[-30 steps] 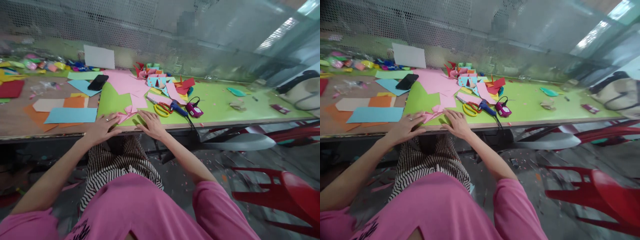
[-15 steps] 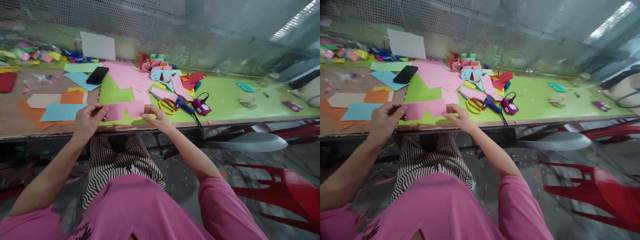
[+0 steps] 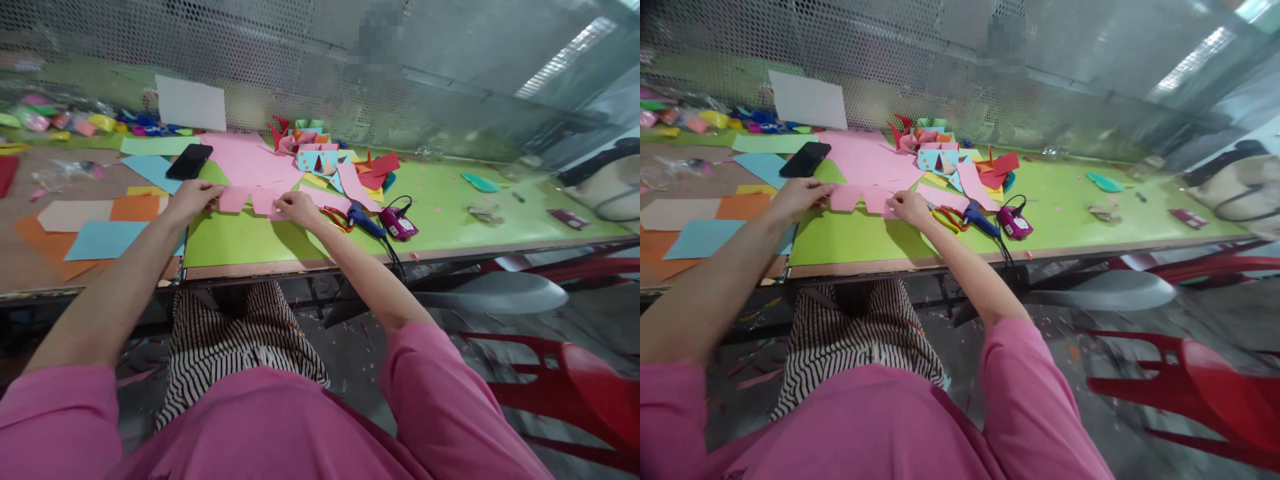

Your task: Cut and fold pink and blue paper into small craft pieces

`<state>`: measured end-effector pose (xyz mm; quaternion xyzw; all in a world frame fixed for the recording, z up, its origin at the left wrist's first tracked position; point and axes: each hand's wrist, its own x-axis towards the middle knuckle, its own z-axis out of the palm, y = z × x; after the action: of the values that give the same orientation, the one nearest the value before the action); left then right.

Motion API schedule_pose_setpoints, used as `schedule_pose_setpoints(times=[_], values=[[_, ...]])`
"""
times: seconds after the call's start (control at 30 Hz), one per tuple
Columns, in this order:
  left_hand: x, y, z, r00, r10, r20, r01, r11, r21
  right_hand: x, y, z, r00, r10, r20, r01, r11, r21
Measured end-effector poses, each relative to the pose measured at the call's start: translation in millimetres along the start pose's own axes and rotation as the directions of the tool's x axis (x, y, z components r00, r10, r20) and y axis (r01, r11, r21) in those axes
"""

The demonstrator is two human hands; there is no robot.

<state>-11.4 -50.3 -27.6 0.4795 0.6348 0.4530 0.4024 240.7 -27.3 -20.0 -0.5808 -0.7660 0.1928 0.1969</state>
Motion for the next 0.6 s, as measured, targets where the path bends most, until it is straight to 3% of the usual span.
schedule_pose_setpoints(times=[0.13, 0.23, 0.37, 0.5, 0.6], values=[[8.9, 2.2, -0.3, 0.999, -0.007, -0.034, 0.010, 0.997, 0.075, 11.3, -0.1, 1.5, 0.999, 0.007, -0.039, -0.008, 1.000, -0.026], [3.6, 0.6, -5.2, 0.998, 0.011, -0.059, -0.003, 0.989, 0.148, 4.5, 7.5, -12.4, 0.997, -0.024, -0.078, 0.023, 1.000, -0.011], [-8.6, 4.8, -16.7, 0.995, 0.040, -0.097, -0.021, 0.981, 0.191, -11.1, 29.8, -55.1, 0.973, -0.064, -0.222, 0.073, 0.997, 0.030], [-12.7, 5.9, -24.4, 0.997, 0.026, -0.073, -0.013, 0.985, 0.170, -22.0, 58.2, -106.7, 0.938, 0.027, -0.347, -0.021, 1.000, 0.021], [-4.9, -1.3, -25.0, 0.999, -0.021, -0.033, 0.027, 0.976, 0.217, -33.5, 76.1, -132.4, 0.923, 0.102, -0.371, -0.107, 0.994, 0.008]])
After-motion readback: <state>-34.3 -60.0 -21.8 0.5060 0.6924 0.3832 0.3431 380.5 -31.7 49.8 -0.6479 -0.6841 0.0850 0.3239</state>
